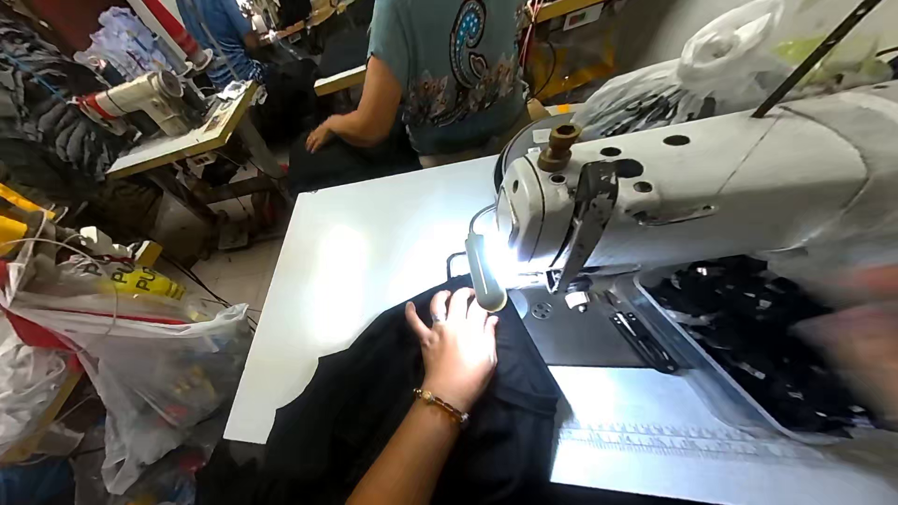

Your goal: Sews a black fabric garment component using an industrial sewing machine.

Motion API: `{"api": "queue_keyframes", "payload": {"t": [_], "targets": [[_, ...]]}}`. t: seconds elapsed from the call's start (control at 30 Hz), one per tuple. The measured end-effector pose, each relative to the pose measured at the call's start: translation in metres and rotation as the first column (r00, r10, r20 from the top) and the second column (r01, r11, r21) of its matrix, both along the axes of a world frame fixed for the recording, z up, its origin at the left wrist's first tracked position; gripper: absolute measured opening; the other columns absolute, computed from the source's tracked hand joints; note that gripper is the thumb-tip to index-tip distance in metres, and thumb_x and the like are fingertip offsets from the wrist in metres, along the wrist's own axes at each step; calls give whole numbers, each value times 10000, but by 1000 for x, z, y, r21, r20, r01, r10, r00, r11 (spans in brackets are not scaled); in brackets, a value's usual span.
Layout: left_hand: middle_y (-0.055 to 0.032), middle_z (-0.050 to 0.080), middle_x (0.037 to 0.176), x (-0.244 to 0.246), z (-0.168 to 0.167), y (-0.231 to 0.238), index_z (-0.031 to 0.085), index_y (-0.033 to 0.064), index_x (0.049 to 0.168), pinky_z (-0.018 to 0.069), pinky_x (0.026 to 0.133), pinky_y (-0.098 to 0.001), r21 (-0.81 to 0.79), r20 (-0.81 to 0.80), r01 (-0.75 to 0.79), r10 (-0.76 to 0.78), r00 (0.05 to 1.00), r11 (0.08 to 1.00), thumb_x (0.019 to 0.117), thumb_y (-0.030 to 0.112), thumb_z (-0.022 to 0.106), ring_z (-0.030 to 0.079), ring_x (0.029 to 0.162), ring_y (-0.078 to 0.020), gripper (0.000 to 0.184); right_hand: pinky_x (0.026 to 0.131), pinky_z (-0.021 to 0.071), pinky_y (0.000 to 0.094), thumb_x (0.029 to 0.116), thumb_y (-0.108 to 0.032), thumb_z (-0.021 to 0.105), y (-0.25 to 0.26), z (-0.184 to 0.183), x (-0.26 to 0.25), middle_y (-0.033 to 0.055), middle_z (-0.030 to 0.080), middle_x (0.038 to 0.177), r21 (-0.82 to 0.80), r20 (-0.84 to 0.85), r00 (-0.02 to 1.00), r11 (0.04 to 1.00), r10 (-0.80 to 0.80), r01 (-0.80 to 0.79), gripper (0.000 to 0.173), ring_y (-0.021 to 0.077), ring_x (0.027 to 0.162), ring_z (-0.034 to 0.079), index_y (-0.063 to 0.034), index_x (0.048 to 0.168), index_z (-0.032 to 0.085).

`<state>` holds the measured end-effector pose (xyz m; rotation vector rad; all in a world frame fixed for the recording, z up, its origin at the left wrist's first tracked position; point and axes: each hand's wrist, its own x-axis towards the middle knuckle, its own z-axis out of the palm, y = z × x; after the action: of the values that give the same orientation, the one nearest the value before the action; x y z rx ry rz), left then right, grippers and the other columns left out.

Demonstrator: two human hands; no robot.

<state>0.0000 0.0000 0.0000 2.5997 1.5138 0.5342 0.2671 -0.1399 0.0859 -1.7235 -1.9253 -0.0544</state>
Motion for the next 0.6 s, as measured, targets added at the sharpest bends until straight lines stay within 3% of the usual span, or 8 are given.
{"api": "queue_keyframes", "payload": {"t": [0.07, 0.13, 0.2, 0.33, 0.6], "targets": [[0, 592, 1446, 2, -1, 4, 678, 272, 1338, 125, 1144, -765, 1, -45, -1, 1, 999, 1000, 1065, 367, 473, 429, 1435, -342, 354, 985, 548, 521, 991, -138, 453, 22, -60, -29, 199, 695, 1260, 67, 191, 940, 952, 281, -299, 388, 375, 1183, 668, 10, 1257, 694], [-1, 579, 1462, 4, -1, 7, 661, 286, 1358, 128, 1143, -767, -42, -96, -15, 11, 995, 999, 1069, 395, 460, 427, 1433, -351, 369, 1091, 502, 469, 957, -119, 461, 48, -95, -56, 120, 674, 1339, 70, 206, 882, 892, 424, -446, 409, 303, 1299, 614, -70, 1289, 695], [1, 553, 1491, 4, 2, 9, 640, 287, 1389, 128, 1139, -771, -115, -108, -20, 7, 994, 993, 1063, 420, 476, 403, 1448, -352, 388, 1147, 451, 452, 907, -92, 495, 67, -111, -67, 97, 696, 1317, 89, 181, 844, 846, 505, -526, 390, 280, 1332, 594, -75, 1210, 740], [7, 525, 1518, 0, 5, 17, 638, 281, 1401, 129, 1129, -776, -178, -41, 37, -45, 998, 983, 1038, 412, 514, 375, 1464, -353, 406, 1140, 453, 474, 860, -77, 509, 81, -116, -67, 100, 751, 1170, 144, 100, 824, 811, 558, -567, 280, 285, 1261, 644, -53, 952, 771], [-2, 492, 1556, -1, 10, 35, 653, 221, 1388, 88, 1142, -766, -235, -29, 136, -147, 989, 962, 1024, 437, 535, 319, 1508, -322, 440, 1118, 438, 568, 862, -124, 488, 77, -116, -69, 76, 760, 1142, 155, 94, 874, 860, 477, -486, 271, 282, 1236, 660, -75, 883, 754]]}}
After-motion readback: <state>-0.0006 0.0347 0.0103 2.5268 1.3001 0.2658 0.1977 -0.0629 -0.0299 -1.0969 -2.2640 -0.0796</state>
